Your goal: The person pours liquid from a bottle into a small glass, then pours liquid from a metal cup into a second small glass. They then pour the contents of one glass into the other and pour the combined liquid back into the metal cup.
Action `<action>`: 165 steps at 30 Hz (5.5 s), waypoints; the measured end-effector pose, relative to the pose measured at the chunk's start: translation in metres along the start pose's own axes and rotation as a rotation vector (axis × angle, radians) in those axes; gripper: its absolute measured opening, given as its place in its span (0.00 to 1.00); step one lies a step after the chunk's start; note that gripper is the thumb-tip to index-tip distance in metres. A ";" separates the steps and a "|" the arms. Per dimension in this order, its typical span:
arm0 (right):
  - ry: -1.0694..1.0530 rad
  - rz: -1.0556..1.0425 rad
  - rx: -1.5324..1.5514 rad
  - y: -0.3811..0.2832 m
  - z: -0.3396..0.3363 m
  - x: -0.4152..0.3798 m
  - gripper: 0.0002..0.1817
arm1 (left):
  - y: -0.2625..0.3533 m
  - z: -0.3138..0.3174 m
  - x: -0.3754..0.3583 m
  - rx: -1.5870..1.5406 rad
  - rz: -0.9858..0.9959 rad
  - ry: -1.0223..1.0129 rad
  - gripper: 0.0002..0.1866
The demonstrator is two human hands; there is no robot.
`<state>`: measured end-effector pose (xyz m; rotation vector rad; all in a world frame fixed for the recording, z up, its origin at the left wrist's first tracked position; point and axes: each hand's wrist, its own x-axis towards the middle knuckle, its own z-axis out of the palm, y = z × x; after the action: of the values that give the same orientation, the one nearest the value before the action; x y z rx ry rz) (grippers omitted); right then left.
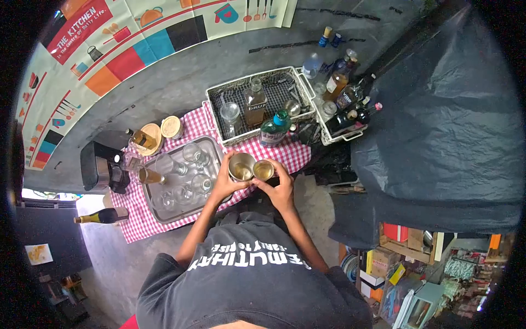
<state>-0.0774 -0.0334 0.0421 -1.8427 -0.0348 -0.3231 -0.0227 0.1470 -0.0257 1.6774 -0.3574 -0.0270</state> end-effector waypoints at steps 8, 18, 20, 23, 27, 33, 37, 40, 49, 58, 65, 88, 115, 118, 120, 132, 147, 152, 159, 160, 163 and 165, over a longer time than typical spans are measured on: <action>0.021 -0.015 -0.038 -0.008 -0.005 0.001 0.30 | 0.001 0.002 0.000 -0.152 -0.030 -0.129 0.50; -0.007 -0.025 -0.107 -0.007 0.002 -0.002 0.31 | 0.008 0.009 -0.003 -0.078 0.075 -0.182 0.49; 0.000 -0.021 -0.097 -0.007 0.005 -0.003 0.31 | 0.010 0.010 -0.002 -0.081 0.062 -0.199 0.49; 0.004 0.003 -0.099 -0.007 0.007 -0.005 0.30 | 0.009 0.013 0.001 -0.088 0.045 -0.220 0.50; 0.024 -0.051 -0.138 0.002 0.008 -0.004 0.30 | 0.003 0.015 0.001 0.012 0.061 -0.222 0.51; 0.019 -0.037 -0.211 0.000 0.005 -0.001 0.29 | 0.003 0.018 0.006 -0.021 0.065 -0.230 0.50; 0.033 -0.061 -0.233 0.006 0.007 -0.001 0.29 | 0.001 0.019 0.009 0.069 0.098 -0.234 0.49; 0.040 -0.059 -0.239 0.006 0.008 0.001 0.29 | 0.001 0.019 0.011 0.101 0.104 -0.237 0.48; 0.041 -0.102 -0.359 0.013 0.010 -0.003 0.29 | 0.003 0.021 0.008 0.094 0.139 -0.206 0.47; 0.005 -0.108 -0.444 0.014 0.012 0.001 0.30 | 0.002 0.020 0.010 0.145 0.169 -0.180 0.44; -0.026 -0.100 -0.463 0.016 0.016 0.003 0.31 | -0.006 0.018 0.006 0.137 0.183 -0.161 0.44; -0.148 -0.029 -0.551 0.016 0.021 0.018 0.31 | -0.009 0.014 0.014 0.097 0.116 -0.145 0.44; -0.176 -0.040 -0.614 0.013 0.030 0.028 0.30 | -0.013 0.013 0.013 0.061 0.125 -0.099 0.45; -0.191 -0.022 -0.628 0.011 0.030 0.027 0.30 | -0.014 0.013 0.012 0.060 0.129 -0.100 0.46; -0.199 -0.015 -0.646 0.009 0.031 0.029 0.29 | -0.014 0.011 0.013 0.069 0.132 -0.104 0.46; -0.249 0.007 -0.678 0.005 0.036 0.036 0.30 | -0.018 0.009 0.010 0.055 0.103 -0.066 0.48; -0.264 -0.004 -0.687 0.002 0.037 0.042 0.32 | -0.022 0.010 0.011 0.056 0.105 -0.040 0.49; -0.273 -0.015 -0.704 -0.002 0.037 0.045 0.31 | -0.024 0.011 0.012 0.010 0.081 -0.030 0.49; -0.274 -0.022 -0.710 0.000 0.037 0.044 0.32 | -0.023 0.011 0.012 0.059 0.133 -0.021 0.48; -0.273 -0.020 -0.707 -0.001 0.036 0.044 0.31 | -0.023 0.011 0.012 0.069 0.137 -0.023 0.48; -0.264 -0.030 -0.709 0.001 0.034 0.043 0.31 | -0.019 0.012 0.012 0.082 0.133 -0.031 0.48; -0.257 -0.042 -0.711 0.002 0.034 0.042 0.31 | -0.016 0.011 0.013 0.086 0.124 -0.038 0.48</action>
<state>-0.0294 -0.0079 0.0418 -2.5841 -0.1518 -0.1270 -0.0098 0.1348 -0.0400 1.7386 -0.4968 0.0490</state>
